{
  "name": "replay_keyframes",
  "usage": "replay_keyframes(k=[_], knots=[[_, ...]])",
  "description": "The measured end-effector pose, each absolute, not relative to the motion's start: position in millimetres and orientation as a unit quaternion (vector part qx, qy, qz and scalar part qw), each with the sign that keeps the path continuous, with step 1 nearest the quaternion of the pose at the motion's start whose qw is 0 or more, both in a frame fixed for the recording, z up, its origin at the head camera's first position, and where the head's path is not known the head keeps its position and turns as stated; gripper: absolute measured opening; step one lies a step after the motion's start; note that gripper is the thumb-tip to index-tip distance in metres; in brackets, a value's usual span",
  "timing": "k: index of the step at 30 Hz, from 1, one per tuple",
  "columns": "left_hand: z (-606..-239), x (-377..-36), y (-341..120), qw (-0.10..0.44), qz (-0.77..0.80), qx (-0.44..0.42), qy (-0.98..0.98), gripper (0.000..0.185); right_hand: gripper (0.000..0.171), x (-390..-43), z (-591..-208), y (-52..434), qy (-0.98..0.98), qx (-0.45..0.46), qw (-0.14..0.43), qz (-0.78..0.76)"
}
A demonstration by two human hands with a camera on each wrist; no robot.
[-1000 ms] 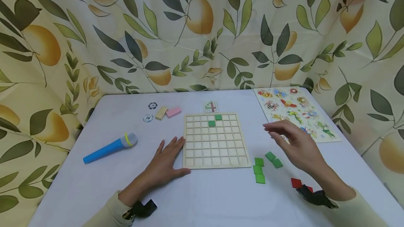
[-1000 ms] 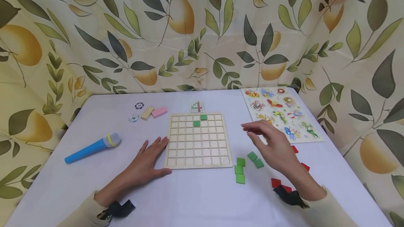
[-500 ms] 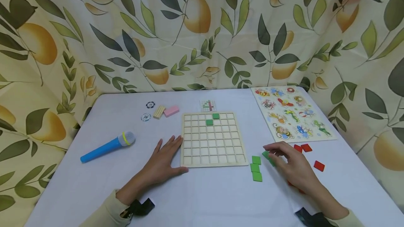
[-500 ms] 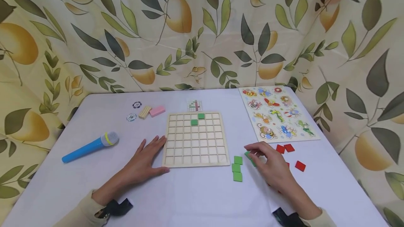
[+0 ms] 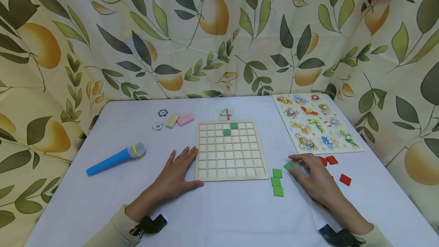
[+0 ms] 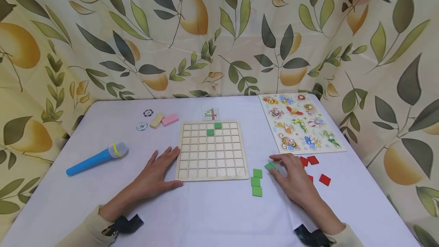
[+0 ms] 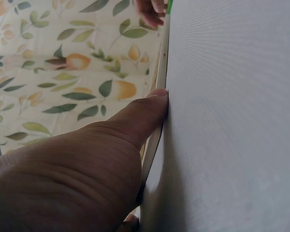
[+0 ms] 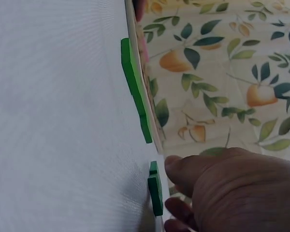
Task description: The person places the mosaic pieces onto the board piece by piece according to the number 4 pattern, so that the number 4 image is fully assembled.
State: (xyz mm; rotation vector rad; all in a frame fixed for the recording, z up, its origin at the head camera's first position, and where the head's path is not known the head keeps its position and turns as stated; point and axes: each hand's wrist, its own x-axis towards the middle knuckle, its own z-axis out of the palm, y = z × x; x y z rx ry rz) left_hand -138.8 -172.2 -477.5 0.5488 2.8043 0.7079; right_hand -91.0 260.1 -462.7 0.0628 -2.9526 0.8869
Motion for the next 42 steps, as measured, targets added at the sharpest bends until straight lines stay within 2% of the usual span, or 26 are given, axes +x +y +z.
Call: replay_keyframes(k=[7, 17, 24, 34, 42], knots=[[-481.5, -138.7, -172.5, 0.094, 0.242, 0.186, 0.948, 0.110, 0.040, -93.0, -465.2, 258.8, -0.958, 0.040, 0.004, 0.284], [-478.3, -138.9, -172.5, 0.088, 0.238, 0.185, 0.949, 0.109, 0.038, -93.2, -466.1, 250.2, -0.963, 0.100, 0.022, 0.249], [-480.5, -139.6, -173.1, 0.087, 0.237, 0.185, 0.950, 0.109, 0.041, -92.4, -464.5, 243.8, -0.968, 0.103, 0.020, 0.229], [-480.2, -139.5, -173.3, 0.090, 0.228, 0.186, 0.951, 0.110, 0.033, -92.8, -462.4, 236.8, -0.968, 0.116, 0.013, 0.221], [-479.3, -139.1, -171.2, 0.093, 0.226, 0.187, 0.952, 0.109, 0.034, -90.1, -452.7, 233.0, -0.970, 0.111, 0.017, 0.215]])
